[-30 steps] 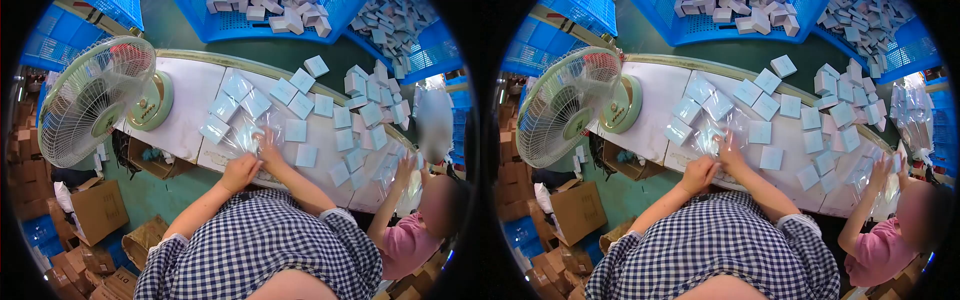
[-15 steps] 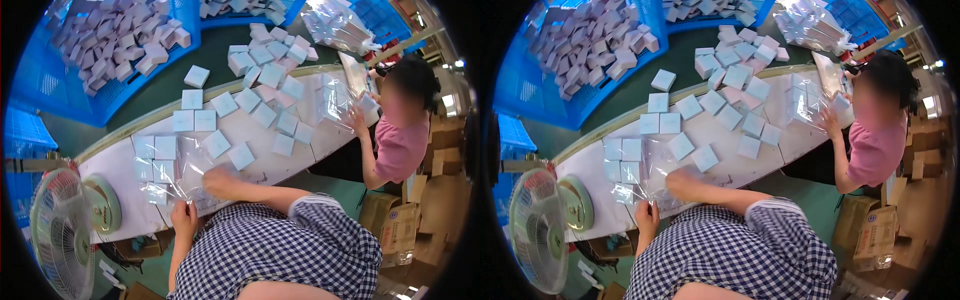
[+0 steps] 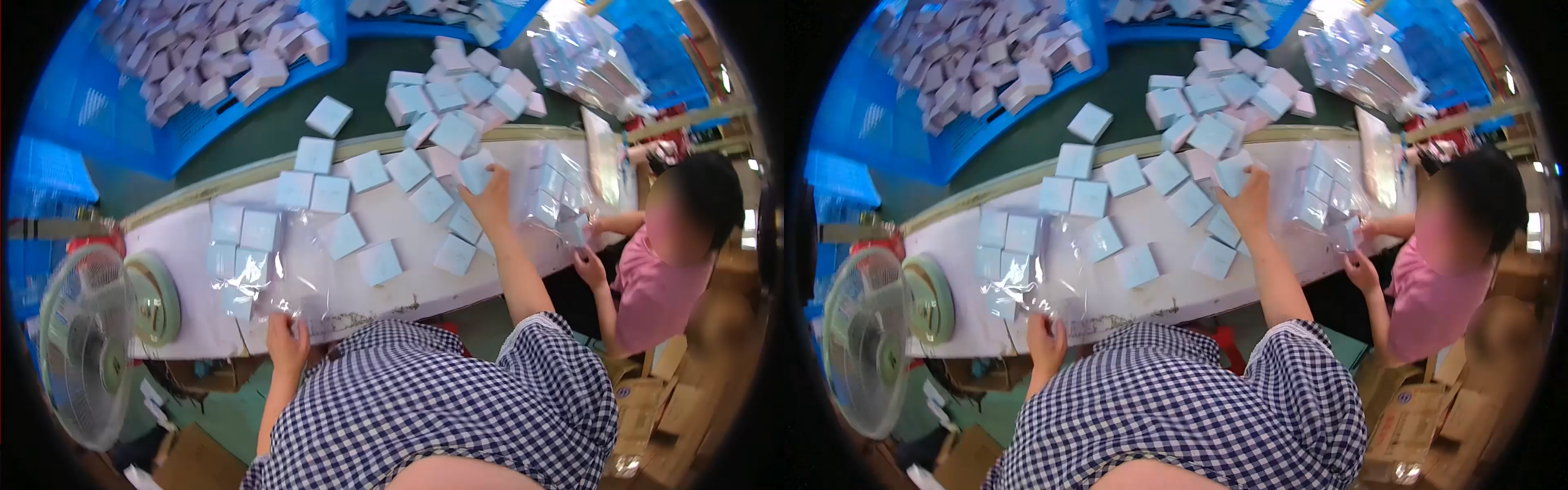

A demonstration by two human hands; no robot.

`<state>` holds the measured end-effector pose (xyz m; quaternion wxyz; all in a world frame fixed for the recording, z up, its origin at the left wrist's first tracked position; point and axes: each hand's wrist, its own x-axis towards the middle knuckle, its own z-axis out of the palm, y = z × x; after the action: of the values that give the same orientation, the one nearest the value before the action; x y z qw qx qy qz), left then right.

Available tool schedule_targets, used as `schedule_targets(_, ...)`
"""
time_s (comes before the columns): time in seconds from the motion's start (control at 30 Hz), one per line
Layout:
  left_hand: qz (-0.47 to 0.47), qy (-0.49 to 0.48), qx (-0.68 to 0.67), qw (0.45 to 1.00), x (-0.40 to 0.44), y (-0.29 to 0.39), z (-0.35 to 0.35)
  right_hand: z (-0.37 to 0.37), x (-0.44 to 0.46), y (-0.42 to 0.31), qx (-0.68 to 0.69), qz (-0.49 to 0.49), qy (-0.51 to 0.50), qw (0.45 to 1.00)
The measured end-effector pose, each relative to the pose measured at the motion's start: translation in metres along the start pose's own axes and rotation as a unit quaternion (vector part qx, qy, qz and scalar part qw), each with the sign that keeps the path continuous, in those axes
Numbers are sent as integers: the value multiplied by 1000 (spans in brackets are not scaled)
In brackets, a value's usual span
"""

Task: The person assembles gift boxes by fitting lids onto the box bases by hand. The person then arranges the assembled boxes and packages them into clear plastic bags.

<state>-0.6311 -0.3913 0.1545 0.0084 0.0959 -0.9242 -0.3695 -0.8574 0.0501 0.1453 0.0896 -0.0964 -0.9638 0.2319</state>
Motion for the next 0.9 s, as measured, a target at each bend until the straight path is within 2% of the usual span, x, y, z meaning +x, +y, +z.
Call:
schedule_targets(0.07, 37, 15, 28, 999, 3, -8, 12, 18, -7, -3, 11, -17, 57, 998)
schedule_targets(0.13, 11, 23, 15, 1000, -4, -6, 8, 26, -4, 7, 27, -36, 38, 998)
schedule_targets(0.17, -2, 35, -14, 999, -3, 1, 6, 24, -17, -26, 48, -55, 9, 997)
schedule_targets(0.23, -23, 84, -38, 995, -4, 15, 1, 0, -45, -84, 192, -52, -118, 973)
schedule_targets(0.3, -31, 116, -57, 991, -9, 20, 1, 29, -92, -135, 228, -229, -220, 920)
schedule_targets(0.37, -21, 150, -83, 985, -5, 23, 4, 64, -138, -184, 304, -286, -364, 832)
schedule_targets(0.43, -39, 165, -133, 977, -9, 24, 1, 112, -166, -209, 354, -355, -407, 764)
schedule_targets(0.5, -52, 164, -129, 977, -8, 28, -8, 126, -167, -226, 346, -357, -423, 758)
schedule_targets(0.6, 33, 113, -125, 985, -9, 24, -11, 138, -175, -239, 295, -361, -475, 746)
schedule_targets(0.67, 35, 100, -144, 984, -10, 23, -5, 149, -188, -240, 249, -364, -510, 738)
schedule_targets(0.73, 21, 73, -169, 983, -4, 25, -6, 169, -206, -246, 182, -396, -388, 812)
schedule_targets(0.77, 35, 60, -179, 981, -1, 21, -8, 166, -207, -249, 173, -385, -378, 824)
schedule_targets(0.83, -2, 61, -163, 985, 2, 13, -8, 146, -208, -242, 214, -368, -326, 844)
schedule_targets(0.9, -2, 31, -175, 984, 1, 13, -10, 138, -214, -233, 245, -314, -299, 867)
